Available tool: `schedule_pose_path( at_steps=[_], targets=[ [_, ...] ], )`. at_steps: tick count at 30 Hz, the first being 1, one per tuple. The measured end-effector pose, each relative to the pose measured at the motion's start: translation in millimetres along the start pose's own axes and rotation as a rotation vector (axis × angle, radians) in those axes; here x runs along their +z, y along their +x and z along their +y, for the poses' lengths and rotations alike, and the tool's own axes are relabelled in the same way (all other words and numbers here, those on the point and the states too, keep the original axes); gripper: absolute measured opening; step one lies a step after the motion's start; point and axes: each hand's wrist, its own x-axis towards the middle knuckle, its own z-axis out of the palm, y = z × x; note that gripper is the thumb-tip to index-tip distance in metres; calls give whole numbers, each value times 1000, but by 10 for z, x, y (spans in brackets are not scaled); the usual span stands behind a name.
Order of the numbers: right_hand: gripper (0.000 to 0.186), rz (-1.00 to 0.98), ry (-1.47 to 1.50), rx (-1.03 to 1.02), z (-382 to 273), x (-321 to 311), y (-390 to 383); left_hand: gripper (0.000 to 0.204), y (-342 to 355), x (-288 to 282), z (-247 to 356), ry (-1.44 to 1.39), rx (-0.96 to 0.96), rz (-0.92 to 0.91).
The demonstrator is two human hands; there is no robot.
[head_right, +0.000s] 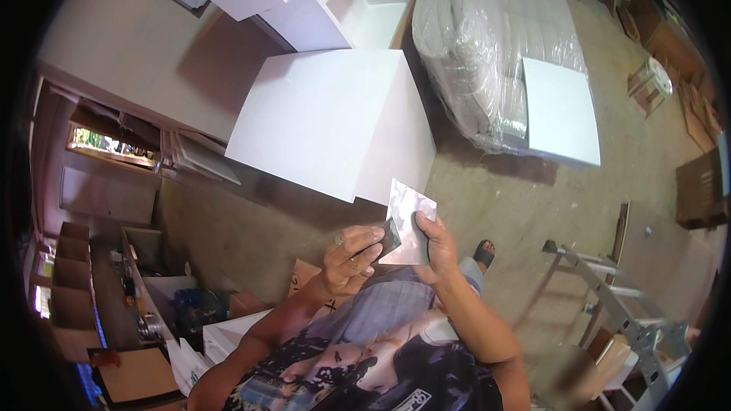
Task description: The person sands the edges of a white cabinet door with sandpaper, then wipes the surface with a cloth. The person moves between the cabinet and a workbench to retrieve materials and continue the finishing process.
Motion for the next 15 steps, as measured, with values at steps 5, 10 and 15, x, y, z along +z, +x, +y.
schedule_pose_path(
  at_steps=[5, 10, 15],
  targets=[
    [35, 35, 54, -30, 268, -101, 14, 30, -57, -237, -306, 102, 129, -169],
    [35, 38, 12, -85, 224, -311, 66, 33, 125, -406, -656, 198, 224, -353],
    [37, 60, -170, -270, -46, -381, 111, 42, 408, -557, -894, 325, 282, -547]
  ],
)
